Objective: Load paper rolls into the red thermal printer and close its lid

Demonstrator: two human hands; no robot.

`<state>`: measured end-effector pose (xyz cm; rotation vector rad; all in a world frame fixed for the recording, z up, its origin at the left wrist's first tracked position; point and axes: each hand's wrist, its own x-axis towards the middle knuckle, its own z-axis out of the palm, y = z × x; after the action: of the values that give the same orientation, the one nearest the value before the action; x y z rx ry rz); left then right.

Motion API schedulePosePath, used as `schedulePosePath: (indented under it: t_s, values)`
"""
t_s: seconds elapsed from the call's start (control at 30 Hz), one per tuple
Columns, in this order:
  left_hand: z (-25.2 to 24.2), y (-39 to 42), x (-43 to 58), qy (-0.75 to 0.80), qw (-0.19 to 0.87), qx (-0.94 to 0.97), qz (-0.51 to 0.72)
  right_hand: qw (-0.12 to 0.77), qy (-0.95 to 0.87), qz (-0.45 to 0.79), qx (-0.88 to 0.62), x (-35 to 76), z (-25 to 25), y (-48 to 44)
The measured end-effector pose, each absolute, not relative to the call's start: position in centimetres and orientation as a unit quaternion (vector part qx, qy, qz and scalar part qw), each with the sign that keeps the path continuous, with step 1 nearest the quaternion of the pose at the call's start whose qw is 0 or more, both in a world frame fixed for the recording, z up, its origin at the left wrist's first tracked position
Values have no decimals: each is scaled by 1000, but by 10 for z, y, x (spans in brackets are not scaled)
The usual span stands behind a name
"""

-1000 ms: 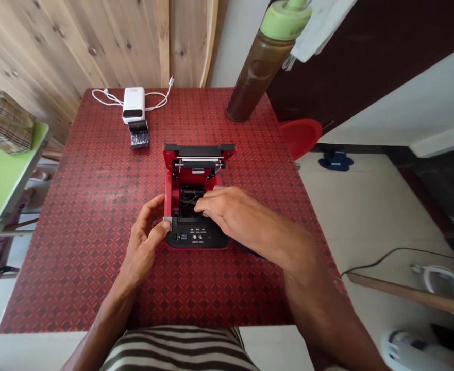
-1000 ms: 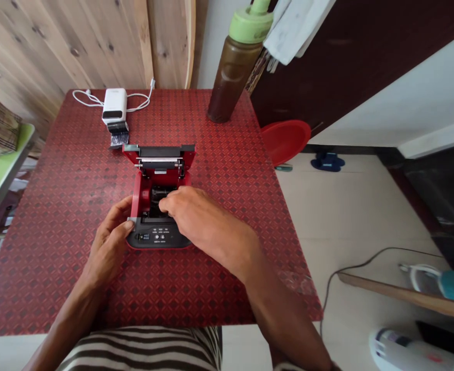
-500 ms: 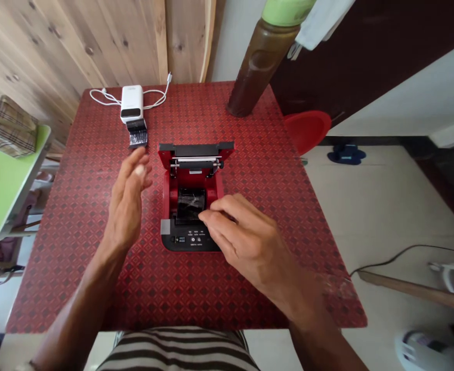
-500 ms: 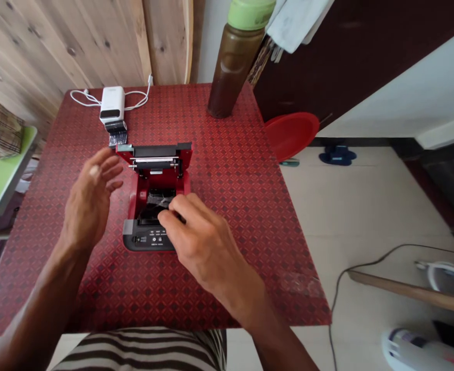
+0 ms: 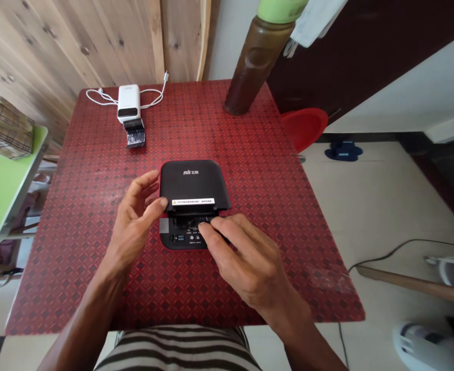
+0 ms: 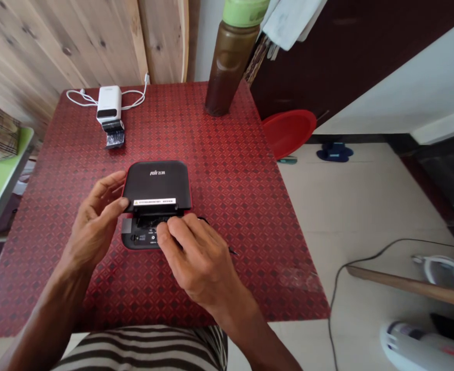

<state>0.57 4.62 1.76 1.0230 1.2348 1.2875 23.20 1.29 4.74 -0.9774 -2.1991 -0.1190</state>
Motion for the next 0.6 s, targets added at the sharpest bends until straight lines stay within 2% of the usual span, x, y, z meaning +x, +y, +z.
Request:
schedulePosePath:
  t_s: [0.2,0.6]
  values:
    - [6,38,4,508,550,423,511,340,-855,-76,-386,230,52,16]
    - [6,34,7,499,548,445,502,329,-830,-26,-449,226,44,13]
